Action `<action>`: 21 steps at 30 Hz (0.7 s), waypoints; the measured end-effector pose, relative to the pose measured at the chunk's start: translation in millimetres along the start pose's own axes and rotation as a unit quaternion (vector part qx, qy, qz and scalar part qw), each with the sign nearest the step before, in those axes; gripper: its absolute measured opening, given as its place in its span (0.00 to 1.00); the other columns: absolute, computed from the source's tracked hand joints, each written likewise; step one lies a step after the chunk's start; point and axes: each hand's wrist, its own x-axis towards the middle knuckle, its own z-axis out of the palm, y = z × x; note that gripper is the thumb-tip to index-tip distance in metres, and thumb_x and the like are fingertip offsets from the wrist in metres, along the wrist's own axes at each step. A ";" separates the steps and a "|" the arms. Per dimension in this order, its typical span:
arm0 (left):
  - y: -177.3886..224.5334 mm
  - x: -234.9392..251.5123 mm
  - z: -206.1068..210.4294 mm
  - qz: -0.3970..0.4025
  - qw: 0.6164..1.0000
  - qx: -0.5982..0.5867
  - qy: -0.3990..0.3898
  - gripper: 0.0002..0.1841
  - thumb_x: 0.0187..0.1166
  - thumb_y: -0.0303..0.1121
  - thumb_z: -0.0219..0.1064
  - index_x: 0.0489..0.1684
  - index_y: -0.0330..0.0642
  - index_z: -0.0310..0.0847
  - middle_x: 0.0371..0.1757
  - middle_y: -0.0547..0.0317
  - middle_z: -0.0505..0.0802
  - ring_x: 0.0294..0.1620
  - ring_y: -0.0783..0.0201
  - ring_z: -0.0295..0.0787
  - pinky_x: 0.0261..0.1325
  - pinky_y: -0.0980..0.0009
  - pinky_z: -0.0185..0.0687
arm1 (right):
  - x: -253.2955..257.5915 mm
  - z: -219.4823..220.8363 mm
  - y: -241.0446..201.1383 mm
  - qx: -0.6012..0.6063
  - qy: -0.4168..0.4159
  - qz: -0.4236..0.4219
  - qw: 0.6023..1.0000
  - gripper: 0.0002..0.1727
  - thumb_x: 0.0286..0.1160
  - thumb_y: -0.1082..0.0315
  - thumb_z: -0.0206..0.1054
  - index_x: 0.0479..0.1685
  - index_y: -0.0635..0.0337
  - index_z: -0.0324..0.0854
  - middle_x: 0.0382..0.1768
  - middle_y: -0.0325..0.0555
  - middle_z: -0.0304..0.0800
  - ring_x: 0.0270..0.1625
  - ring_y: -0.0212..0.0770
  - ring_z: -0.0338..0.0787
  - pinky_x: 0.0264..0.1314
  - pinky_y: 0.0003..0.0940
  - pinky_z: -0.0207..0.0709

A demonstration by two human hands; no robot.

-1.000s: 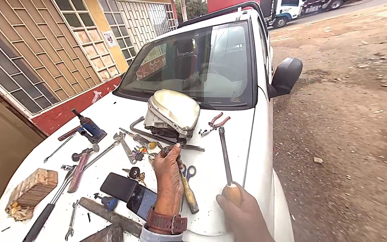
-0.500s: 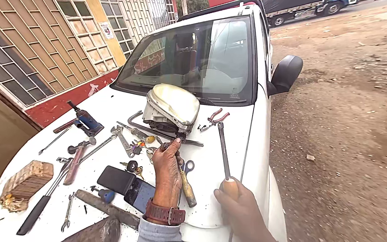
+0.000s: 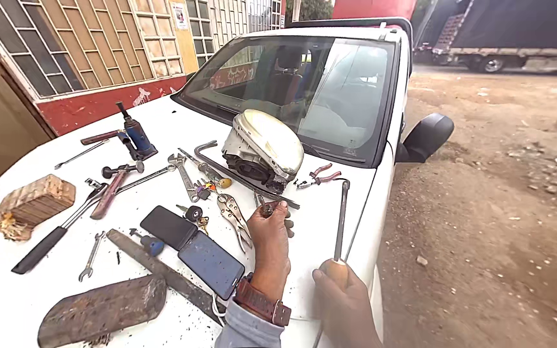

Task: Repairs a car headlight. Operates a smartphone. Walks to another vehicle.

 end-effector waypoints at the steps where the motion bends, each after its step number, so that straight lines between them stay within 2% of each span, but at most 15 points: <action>1: 0.7 -1.5 2.5 -0.014 1.000 -0.021 -0.007 0.07 0.79 0.26 0.72 0.42 0.28 0.86 0.30 0.43 0.91 0.20 0.56 0.86 0.22 0.67 0.84 | -1.0 -0.8 -2.3 0.005 0.009 0.007 1.000 0.10 0.71 0.70 0.71 0.41 0.66 0.76 0.14 0.50 0.80 0.10 0.45 0.81 0.10 0.41 0.80; 4: 4.0 -3.0 8.4 -0.030 0.998 -0.057 -0.016 0.06 0.78 0.25 0.73 0.42 0.28 0.86 0.32 0.43 0.92 0.20 0.58 0.85 0.21 0.69 0.81 | -2.0 -9.7 -20.4 0.004 0.044 0.023 0.999 0.10 0.77 0.69 0.68 0.44 0.66 0.74 0.13 0.50 0.79 0.10 0.45 0.82 0.12 0.43 0.82; 9: 1.5 -4.5 9.3 -0.042 0.993 -0.109 -0.006 0.08 0.78 0.26 0.73 0.44 0.28 0.85 0.32 0.42 0.91 0.22 0.57 0.86 0.23 0.69 0.83 | 21.5 -34.0 -82.5 -0.099 0.062 -0.012 0.993 0.11 0.74 0.71 0.70 0.48 0.64 0.75 0.14 0.47 0.80 0.10 0.43 0.80 0.10 0.41 0.81; 15: -7.2 0.3 10.3 -0.004 0.988 -0.150 0.023 0.08 0.77 0.25 0.73 0.45 0.27 0.84 0.32 0.42 0.90 0.25 0.57 0.86 0.28 0.66 0.86 | 104.1 -38.7 -129.3 -0.215 -0.068 -0.130 0.966 0.14 0.69 0.70 0.73 0.49 0.62 0.76 0.19 0.42 0.83 0.11 0.41 0.81 0.09 0.39 0.80; 18: -18.7 4.1 17.5 0.063 0.987 -0.134 0.054 0.09 0.75 0.24 0.74 0.43 0.26 0.83 0.31 0.41 0.89 0.26 0.57 0.87 0.29 0.66 0.87 | 149.6 -32.2 -141.3 -0.244 -0.147 -0.168 0.944 0.14 0.70 0.66 0.75 0.50 0.60 0.79 0.22 0.42 0.86 0.13 0.41 0.82 0.09 0.40 0.80; 21: -34.3 6.1 27.2 0.171 0.977 -0.041 0.124 0.08 0.74 0.25 0.76 0.41 0.28 0.87 0.31 0.43 0.90 0.26 0.56 0.88 0.29 0.66 0.88 | 185.6 -16.3 -151.1 -0.267 -0.208 -0.188 0.922 0.15 0.69 0.57 0.75 0.48 0.53 0.82 0.23 0.40 0.87 0.13 0.41 0.84 0.08 0.39 0.81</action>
